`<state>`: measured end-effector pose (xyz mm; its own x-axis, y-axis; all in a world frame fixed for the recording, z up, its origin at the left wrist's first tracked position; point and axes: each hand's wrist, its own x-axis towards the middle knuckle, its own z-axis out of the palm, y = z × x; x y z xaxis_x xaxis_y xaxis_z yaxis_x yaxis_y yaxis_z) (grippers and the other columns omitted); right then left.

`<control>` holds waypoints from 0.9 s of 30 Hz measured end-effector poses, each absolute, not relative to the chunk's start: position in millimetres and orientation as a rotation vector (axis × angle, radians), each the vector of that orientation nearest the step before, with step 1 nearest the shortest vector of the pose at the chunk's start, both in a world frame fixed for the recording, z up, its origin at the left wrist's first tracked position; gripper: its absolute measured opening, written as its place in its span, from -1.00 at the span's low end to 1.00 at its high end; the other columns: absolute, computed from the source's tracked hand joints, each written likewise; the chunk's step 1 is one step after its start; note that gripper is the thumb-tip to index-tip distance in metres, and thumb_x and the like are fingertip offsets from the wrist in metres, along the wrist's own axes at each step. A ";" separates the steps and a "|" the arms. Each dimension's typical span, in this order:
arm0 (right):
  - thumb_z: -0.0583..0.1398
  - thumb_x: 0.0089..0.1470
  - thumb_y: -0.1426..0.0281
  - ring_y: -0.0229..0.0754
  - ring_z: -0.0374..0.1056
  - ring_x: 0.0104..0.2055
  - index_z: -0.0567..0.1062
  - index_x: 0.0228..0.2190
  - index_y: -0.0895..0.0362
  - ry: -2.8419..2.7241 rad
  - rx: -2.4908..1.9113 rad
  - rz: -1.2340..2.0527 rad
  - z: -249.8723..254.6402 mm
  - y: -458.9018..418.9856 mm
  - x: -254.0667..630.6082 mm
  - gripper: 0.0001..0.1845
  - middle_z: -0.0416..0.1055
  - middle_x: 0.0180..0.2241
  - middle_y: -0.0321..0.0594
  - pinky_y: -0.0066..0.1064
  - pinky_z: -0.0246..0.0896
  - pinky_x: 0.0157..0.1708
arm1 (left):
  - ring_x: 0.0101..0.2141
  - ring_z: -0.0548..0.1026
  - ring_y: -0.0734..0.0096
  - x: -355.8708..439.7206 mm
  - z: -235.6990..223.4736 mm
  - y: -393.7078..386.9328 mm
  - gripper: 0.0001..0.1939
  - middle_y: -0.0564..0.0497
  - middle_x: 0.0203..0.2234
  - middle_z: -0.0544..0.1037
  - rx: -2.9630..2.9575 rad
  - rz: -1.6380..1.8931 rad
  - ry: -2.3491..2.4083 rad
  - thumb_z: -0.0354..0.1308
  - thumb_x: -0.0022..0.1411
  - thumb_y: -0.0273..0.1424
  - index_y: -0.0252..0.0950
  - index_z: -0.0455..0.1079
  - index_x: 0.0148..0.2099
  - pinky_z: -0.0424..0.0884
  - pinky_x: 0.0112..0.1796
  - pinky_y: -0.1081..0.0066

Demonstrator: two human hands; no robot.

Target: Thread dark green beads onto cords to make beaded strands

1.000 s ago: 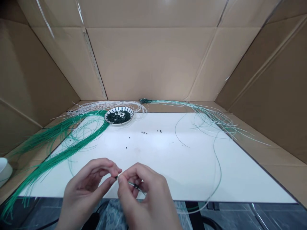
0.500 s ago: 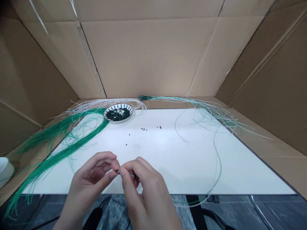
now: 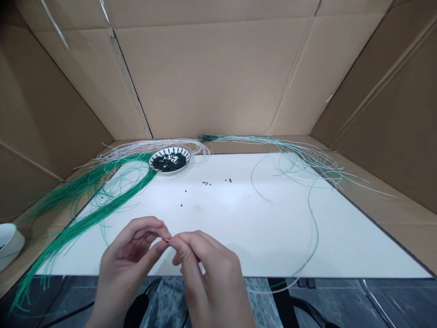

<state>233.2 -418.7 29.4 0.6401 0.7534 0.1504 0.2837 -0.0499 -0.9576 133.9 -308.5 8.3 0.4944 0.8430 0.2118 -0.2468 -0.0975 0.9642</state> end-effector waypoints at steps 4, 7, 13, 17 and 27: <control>0.15 0.37 0.26 -0.23 0.38 -0.47 0.60 -0.43 0.03 -0.858 -1.628 0.385 24.8 -415.9 230.1 -0.65 0.49 -0.50 -0.33 -0.53 0.31 -0.41 | -0.39 0.63 0.38 135.7 7.7 -311.8 -0.82 0.06 -0.46 0.66 1.408 1.001 0.593 0.50 0.14 -0.30 -0.18 0.62 -0.22 0.56 -0.29 0.52; 0.18 0.35 0.27 -0.25 0.34 -0.50 0.62 -0.40 0.01 -0.827 -1.610 0.353 22.5 -414.5 229.3 -0.70 0.49 -0.47 -0.34 -0.52 0.35 -0.37 | -0.39 0.61 0.42 138.9 9.2 -316.6 -0.82 0.09 -0.46 0.66 1.367 0.995 0.633 0.51 0.13 -0.29 -0.16 0.62 -0.24 0.55 -0.30 0.58; 0.25 0.26 0.23 -0.21 0.46 -0.36 0.63 -0.19 0.01 -0.703 -1.635 0.380 21.6 -413.5 227.8 -0.82 0.51 -0.39 -0.30 -0.51 0.36 -0.42 | -0.38 0.61 0.49 141.2 9.0 -316.1 -0.81 0.12 -0.46 0.66 1.273 0.947 0.641 0.53 0.10 -0.30 -0.16 0.62 -0.24 0.52 -0.29 0.68; 0.20 0.31 0.31 -0.21 0.49 -0.29 0.66 -0.20 -0.01 -0.789 -1.586 0.317 20.2 -413.8 228.3 -0.80 0.51 -0.28 -0.24 -0.51 0.38 -0.39 | -0.33 0.65 0.42 138.4 4.9 -308.4 -0.83 0.05 -0.42 0.68 1.336 0.867 0.556 0.47 0.19 -0.32 -0.21 0.60 -0.19 0.55 -0.27 0.61; 0.26 0.25 0.55 -0.28 0.40 -0.43 0.67 -0.20 0.00 -0.870 -1.544 0.099 16.7 -415.1 228.4 -0.77 0.47 -0.40 -0.32 -0.53 0.40 -0.41 | -0.39 0.60 0.39 148.5 13.1 -316.9 -0.75 0.07 -0.48 0.64 1.167 0.944 0.682 0.57 0.00 -0.29 -0.22 0.61 -0.29 0.54 -0.30 0.55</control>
<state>228.4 -415.1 16.7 0.7076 0.5670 0.4217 0.4583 0.0860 -0.8846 148.5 -316.9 13.1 0.4620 0.8866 0.0244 -0.2548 0.1063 0.9611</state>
